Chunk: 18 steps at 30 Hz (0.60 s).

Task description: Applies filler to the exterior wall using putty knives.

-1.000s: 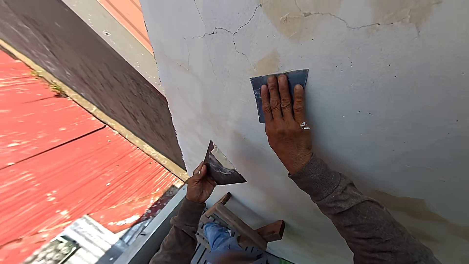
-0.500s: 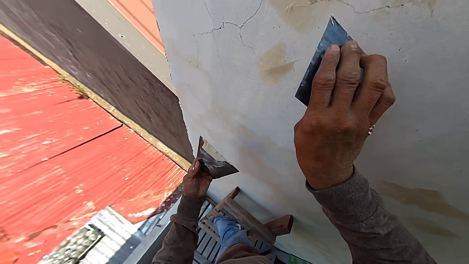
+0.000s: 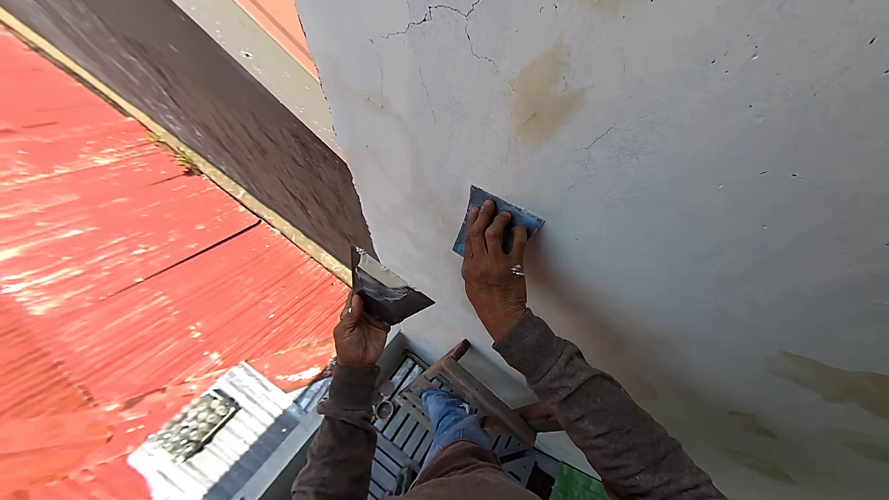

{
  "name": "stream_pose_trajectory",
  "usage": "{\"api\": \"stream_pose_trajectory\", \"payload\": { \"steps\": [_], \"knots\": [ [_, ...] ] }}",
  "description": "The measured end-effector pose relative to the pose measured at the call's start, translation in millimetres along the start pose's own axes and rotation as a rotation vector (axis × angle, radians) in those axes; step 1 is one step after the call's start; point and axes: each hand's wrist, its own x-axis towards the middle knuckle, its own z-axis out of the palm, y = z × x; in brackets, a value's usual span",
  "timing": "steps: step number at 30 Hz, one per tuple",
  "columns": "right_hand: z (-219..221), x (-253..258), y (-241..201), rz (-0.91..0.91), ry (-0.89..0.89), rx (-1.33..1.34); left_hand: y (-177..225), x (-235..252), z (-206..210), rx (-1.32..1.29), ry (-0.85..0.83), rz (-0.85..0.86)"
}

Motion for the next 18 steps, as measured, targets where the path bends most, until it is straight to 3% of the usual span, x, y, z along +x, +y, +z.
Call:
{"api": "stream_pose_trajectory", "payload": {
  "steps": [4, 10, 18],
  "knots": [
    [-7.3, -38.8, -2.3, 0.081, -0.245, 0.307, -2.8, 0.8, 8.6, 0.117, 0.072, 0.032],
    [-8.0, -84.0, 41.1, 0.033, -0.071, 0.63, -11.3, -2.7, 16.8, 0.293, 0.102, 0.038],
    [-6.3, -80.1, -8.2, -0.031, 0.166, 0.882, -38.8, 5.1, 68.9, 0.376, -0.091, 0.125]
  ]
}}
